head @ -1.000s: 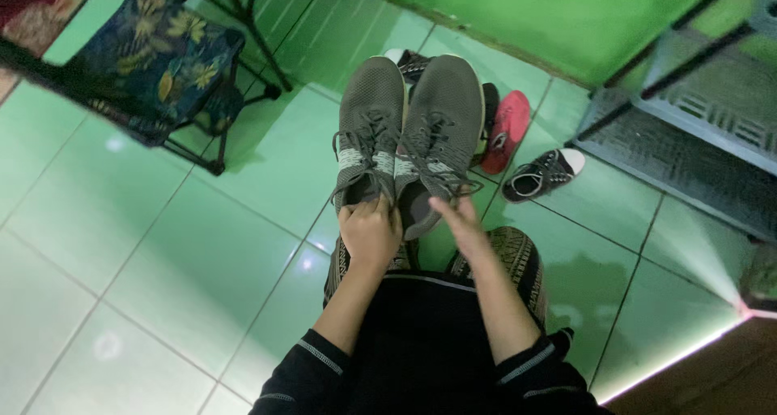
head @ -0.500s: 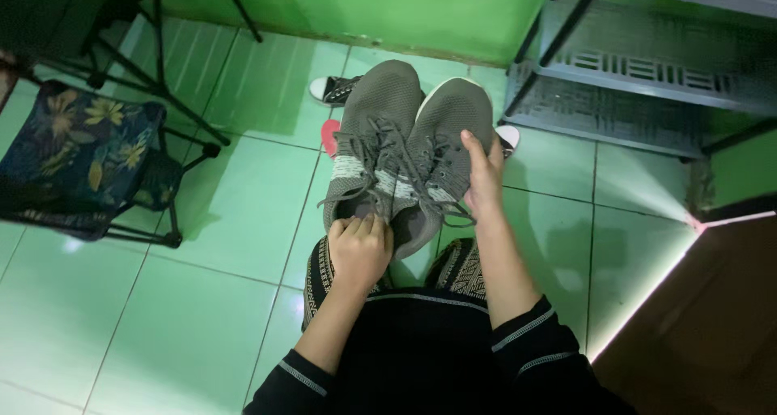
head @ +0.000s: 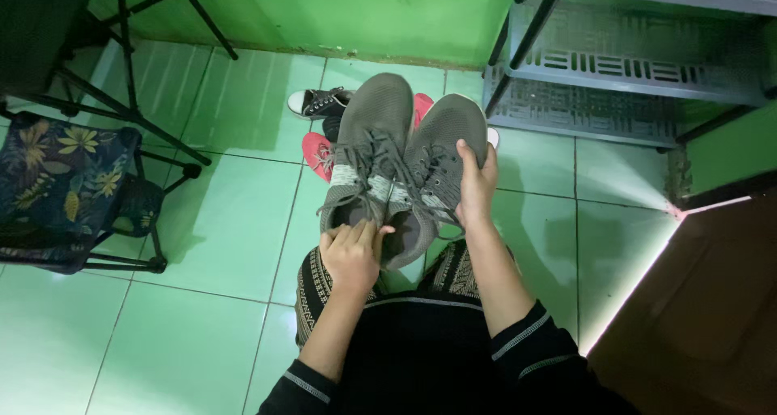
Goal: The person sits on the floor and organizes several pairs of shoes. They pick up each pair, briefly hold them, and place them onto a multi-tiered plastic shoe rack.
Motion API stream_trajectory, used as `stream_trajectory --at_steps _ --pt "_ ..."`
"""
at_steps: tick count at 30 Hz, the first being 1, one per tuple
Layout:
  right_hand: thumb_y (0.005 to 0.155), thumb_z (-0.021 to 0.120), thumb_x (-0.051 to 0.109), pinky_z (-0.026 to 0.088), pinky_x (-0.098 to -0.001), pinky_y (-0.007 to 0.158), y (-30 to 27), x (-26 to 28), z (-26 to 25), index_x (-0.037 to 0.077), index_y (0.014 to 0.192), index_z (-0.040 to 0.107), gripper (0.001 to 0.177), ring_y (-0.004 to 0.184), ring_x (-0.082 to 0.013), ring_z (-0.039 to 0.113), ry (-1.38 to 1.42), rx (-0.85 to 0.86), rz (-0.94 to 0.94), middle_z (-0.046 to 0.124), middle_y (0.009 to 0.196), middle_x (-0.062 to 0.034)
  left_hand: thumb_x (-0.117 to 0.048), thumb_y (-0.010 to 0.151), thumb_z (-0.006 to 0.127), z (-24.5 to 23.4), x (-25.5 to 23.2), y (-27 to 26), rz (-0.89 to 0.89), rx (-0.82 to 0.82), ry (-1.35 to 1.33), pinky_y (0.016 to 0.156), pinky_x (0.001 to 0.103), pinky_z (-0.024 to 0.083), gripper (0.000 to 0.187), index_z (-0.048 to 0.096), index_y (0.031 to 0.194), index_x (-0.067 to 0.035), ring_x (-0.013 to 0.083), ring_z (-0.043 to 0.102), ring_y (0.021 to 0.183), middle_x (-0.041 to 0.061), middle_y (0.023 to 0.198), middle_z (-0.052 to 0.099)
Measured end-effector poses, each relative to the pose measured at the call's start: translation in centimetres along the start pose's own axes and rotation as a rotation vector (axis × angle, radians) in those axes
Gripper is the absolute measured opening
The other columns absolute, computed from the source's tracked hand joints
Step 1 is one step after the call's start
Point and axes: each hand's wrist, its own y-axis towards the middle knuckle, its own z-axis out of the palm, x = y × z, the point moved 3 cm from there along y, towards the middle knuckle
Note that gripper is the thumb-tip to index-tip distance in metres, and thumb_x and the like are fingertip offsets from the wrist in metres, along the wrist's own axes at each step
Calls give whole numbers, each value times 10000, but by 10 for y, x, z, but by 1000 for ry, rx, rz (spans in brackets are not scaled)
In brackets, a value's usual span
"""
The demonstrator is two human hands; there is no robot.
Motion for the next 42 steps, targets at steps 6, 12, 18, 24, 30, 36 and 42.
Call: stream_trajectory --at_steps 6,12,18,24,30,36,42 --pt "932 714 250 473 -303 955 4 19 -8 20 1272 630 419 1064 -148 614 112 2 -9 682 1164 -44 -319 848 815 14 -14 10 45 63 -131 799 361 445 238 732 856 -96 196 655 755 45 897 753" --pt "929 733 246 515 -328 922 14 12 -22 -11 1254 617 431 1041 -170 630 205 11 41 672 1161 -85 -217 836 775 28 -17 13 52 38 -107 806 367 443 180 737 929 -67 195 664 787 61 963 768" --pt "912 749 332 464 -434 1056 36 9 -43 -11 1435 388 722 1276 -279 545 17 179 87 551 1346 -173 -215 819 777 39 -15 19 84 83 -144 772 382 439 196 763 964 -83 200 661 766 28 901 755" --pt "919 649 526 304 -544 1151 88 48 -79 170 1589 194 884 1408 -380 454 -300 292 62 539 1387 -259 -243 819 789 39 4 48 265 184 -60 758 392 437 212 781 978 -102 183 657 767 3 827 737" --pt "955 641 473 425 -556 1118 109 62 -93 184 1596 260 800 1284 -305 560 -254 448 152 585 1427 -257 -204 832 687 34 5 103 657 169 20 925 349 453 235 776 1026 -105 157 648 922 -12 970 755" --pt "936 637 319 566 -528 945 74 26 -142 258 1637 189 834 1039 -255 638 29 180 356 392 1556 -154 -204 764 648 59 -36 166 785 280 29 1038 356 443 259 781 975 -132 185 614 987 -15 869 717" --pt "972 658 182 530 -483 1059 52 -2 -228 239 1645 104 874 1341 -323 544 496 48 143 385 1574 -216 -201 737 632 98 -129 225 894 270 -92 1055 366 415 231 780 904 -142 221 600 1025 -10 862 707"
